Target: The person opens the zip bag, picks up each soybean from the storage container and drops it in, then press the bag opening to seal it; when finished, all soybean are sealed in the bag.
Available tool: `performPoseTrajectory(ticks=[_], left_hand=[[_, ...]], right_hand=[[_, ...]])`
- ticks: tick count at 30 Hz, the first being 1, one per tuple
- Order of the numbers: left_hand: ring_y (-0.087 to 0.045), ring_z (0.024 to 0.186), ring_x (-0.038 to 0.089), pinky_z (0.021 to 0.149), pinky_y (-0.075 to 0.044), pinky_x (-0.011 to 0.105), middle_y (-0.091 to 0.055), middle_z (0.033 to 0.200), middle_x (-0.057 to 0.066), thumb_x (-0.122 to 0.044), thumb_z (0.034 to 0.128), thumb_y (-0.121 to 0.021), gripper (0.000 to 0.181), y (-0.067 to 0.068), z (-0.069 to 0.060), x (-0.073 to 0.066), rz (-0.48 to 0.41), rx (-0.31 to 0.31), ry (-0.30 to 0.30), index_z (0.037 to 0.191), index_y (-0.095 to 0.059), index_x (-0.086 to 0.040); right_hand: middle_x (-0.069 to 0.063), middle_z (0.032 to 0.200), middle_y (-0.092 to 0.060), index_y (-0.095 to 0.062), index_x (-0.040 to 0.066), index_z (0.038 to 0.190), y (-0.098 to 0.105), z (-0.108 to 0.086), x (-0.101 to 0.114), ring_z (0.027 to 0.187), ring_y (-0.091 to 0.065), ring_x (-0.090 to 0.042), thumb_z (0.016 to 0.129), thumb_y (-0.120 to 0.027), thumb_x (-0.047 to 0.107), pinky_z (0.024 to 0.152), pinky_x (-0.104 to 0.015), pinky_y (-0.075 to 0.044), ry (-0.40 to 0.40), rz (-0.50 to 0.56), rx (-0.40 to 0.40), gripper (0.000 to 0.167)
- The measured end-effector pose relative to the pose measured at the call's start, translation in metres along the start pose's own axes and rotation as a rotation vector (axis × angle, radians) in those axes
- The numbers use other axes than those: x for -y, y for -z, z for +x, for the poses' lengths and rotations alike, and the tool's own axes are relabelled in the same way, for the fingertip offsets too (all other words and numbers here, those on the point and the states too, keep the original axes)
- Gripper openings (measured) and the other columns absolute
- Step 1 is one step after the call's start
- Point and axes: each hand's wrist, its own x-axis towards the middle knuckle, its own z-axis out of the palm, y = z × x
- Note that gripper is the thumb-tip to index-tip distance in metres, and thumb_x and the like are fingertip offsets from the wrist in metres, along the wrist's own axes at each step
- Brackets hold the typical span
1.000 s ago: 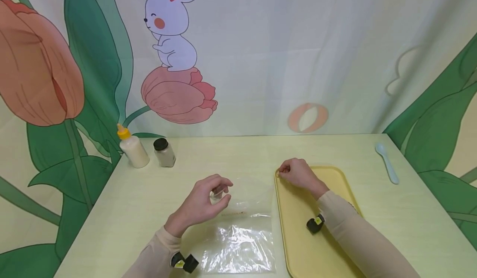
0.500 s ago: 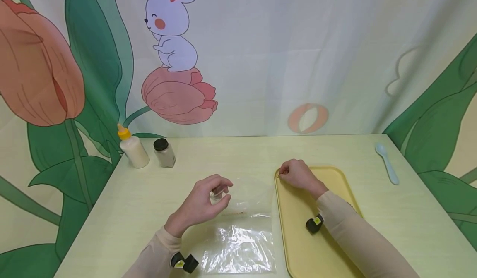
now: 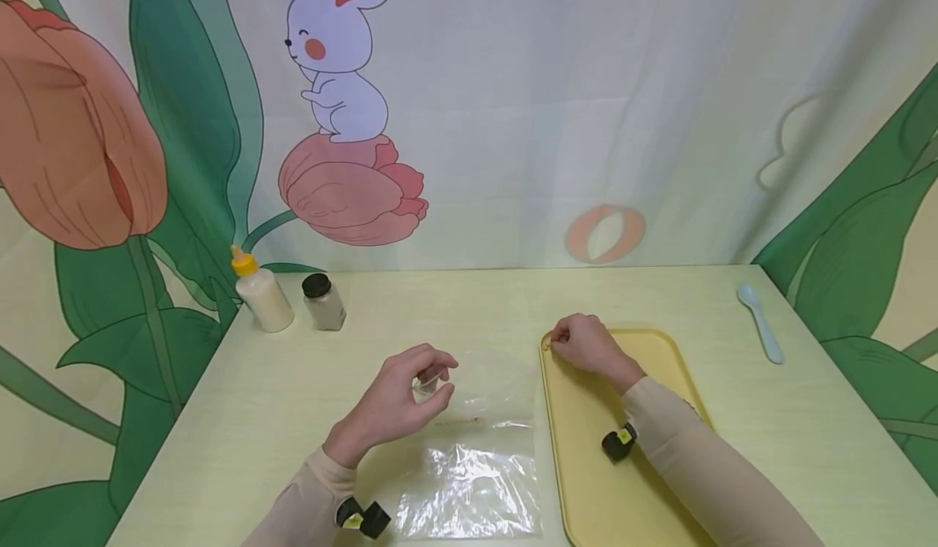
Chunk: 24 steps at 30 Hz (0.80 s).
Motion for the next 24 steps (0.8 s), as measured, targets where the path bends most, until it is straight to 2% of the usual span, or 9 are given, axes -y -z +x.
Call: performPoseTrajectory(ticks=[7,24], left_hand=[[-0.051,0.07,0.007,0.064,-0.046,0.022,-0.058,0.083,-0.006,-0.009,0.0831,-0.068,0.019,-0.001,0.0,-0.001,-0.003,0.0,-0.003,0.102,-0.066,-0.007],[-0.051,0.07,0.005,0.064,-0.046,0.022,-0.057,0.082,-0.009,-0.009,0.0835,-0.067,0.019,0.0,0.0,-0.001,0.002,0.003,0.01,0.102,-0.066,-0.009]], right_hand=[[0.002,0.074,-0.067,-0.074,0.01,0.081,0.001,-0.001,-0.001,0.066,-0.054,-0.012,0.083,-0.066,0.012,0.065,-0.027,-0.045,-0.006,0.011,-0.015,0.008],[0.004,0.069,-0.063,-0.071,0.011,0.079,0.011,-0.011,0.009,0.062,-0.051,-0.011,0.082,-0.065,0.015,0.064,-0.028,-0.043,0.036,0.027,-0.042,0.008]])
